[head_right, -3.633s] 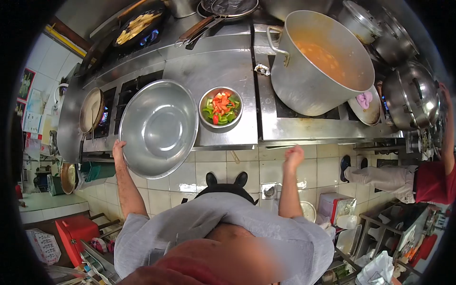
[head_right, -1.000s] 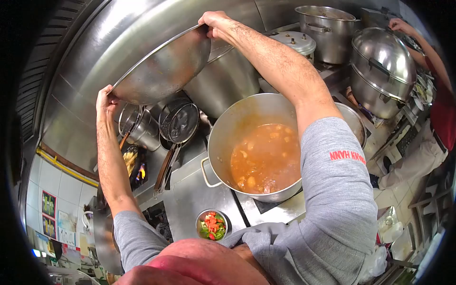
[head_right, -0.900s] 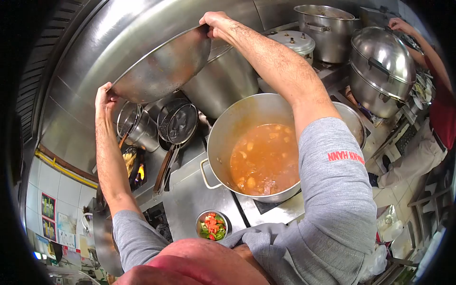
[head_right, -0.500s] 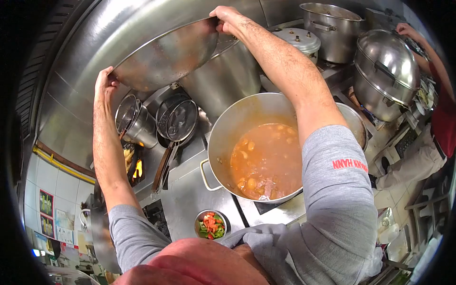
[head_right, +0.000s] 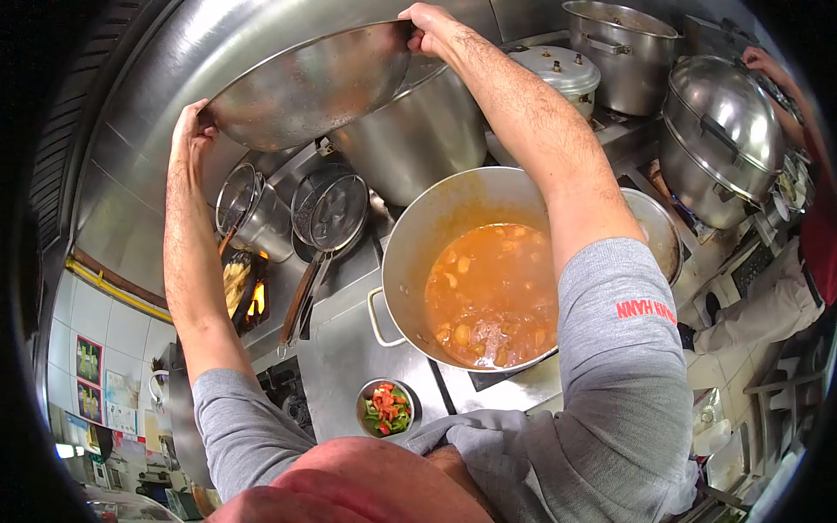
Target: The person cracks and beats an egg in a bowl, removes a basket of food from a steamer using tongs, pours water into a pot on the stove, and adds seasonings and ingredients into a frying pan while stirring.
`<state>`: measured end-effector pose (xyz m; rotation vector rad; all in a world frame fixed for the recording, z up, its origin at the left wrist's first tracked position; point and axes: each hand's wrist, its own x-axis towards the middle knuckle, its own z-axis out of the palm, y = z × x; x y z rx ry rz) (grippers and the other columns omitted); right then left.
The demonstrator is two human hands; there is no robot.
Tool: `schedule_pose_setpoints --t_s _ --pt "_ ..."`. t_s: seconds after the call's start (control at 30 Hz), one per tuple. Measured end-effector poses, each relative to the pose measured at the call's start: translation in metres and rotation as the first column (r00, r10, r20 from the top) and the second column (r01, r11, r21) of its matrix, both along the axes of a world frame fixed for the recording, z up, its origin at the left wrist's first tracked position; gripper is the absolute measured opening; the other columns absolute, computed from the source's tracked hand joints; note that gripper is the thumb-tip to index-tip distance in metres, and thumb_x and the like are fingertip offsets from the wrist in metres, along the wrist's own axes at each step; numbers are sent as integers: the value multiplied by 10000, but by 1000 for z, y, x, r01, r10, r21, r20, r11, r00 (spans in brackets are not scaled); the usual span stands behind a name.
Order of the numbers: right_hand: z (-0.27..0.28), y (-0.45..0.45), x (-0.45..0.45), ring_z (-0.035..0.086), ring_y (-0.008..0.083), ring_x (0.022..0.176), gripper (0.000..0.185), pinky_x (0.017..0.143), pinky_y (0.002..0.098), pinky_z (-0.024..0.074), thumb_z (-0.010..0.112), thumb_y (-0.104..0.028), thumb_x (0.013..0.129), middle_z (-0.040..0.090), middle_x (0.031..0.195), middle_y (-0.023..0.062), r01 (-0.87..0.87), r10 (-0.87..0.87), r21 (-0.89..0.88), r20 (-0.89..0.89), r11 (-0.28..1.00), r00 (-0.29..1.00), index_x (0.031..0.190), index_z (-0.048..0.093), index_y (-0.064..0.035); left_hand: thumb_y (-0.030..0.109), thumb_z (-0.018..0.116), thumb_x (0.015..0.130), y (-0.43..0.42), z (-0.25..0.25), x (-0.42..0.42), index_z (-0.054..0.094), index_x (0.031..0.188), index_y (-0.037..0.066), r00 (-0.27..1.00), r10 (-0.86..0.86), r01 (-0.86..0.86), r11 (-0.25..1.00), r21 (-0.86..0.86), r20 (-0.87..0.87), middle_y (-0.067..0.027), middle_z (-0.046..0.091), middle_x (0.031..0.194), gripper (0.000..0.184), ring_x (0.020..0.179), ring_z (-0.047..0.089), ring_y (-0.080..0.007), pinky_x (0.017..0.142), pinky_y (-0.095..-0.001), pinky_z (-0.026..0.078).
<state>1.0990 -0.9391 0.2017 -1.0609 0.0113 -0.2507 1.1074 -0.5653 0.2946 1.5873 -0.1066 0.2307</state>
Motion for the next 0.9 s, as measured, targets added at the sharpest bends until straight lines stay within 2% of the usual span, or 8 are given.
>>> schedule_pose_setpoints --t_s 0.07,0.3,0.37,0.5,0.6,0.7,0.77,0.9 --pt "-2 -3 2 256 45 408 173 345 182 199 524 -142 807 378 551 -44 -59 59 -1 -10 998 998 657 439 -125 175 504 798 -4 2 -2 492 700 145 999 34 -34 999 -1 -2 28 496 556 103 405 406 -75 316 -193 237" --pt "5 3 -11 239 40 380 213 340 174 208 509 -142 814 357 505 -60 -37 37 39 8 999 999 613 440 -130 216 498 818 -16 9 -6 523 660 172 998 70 -70 998 -6 -2 70 458 517 166 374 321 -42 294 -163 211" --pt "5 4 -14 238 37 368 237 339 168 204 510 -142 815 359 491 -63 -30 30 -31 20 999 999 590 439 -133 217 487 811 -19 12 -7 523 645 167 999 48 -49 998 47 4 51 470 508 177 368 346 -49 300 -171 217" --pt "8 3 -15 248 36 367 240 337 171 220 512 -137 816 375 498 -61 -62 63 -46 18 997 998 586 445 -129 217 487 811 -26 18 -13 524 632 178 999 48 -46 997 65 -22 56 465 505 187 362 324 -41 295 -161 207" --pt "9 5 -12 267 31 367 227 334 174 254 517 -107 808 386 498 -57 -22 22 -4 2 1000 1000 591 453 -124 201 514 797 -32 22 -15 468 558 197 999 42 -40 996 85 -19 85 407 460 243 343 290 -34 285 -166 192" --pt "11 4 -6 287 36 367 207 329 186 291 513 -73 803 405 514 -37 -8 8 -16 -12 1000 1000 607 458 -111 194 523 788 -35 28 -14 457 545 201 997 79 -79 995 57 16 84 379 444 252 334 267 -39 285 -167 186" --pt "7 6 3 317 52 376 172 326 207 316 511 -51 797 419 535 -13 0 4 101 -41 995 999 633 473 -87 197 537 776 -35 34 -13 452 545 202 987 151 -154 986 66 51 85 378 454 246 337 263 -40 286 -167 182" --pt "6 15 -1 311 77 365 151 313 224 314 491 -42 800 427 547 7 67 -65 71 -29 995 997 650 479 -61 252 549 777 -37 49 -6 455 593 191 975 218 -222 965 139 44 73 392 502 216 378 268 -41 309 -167 191"
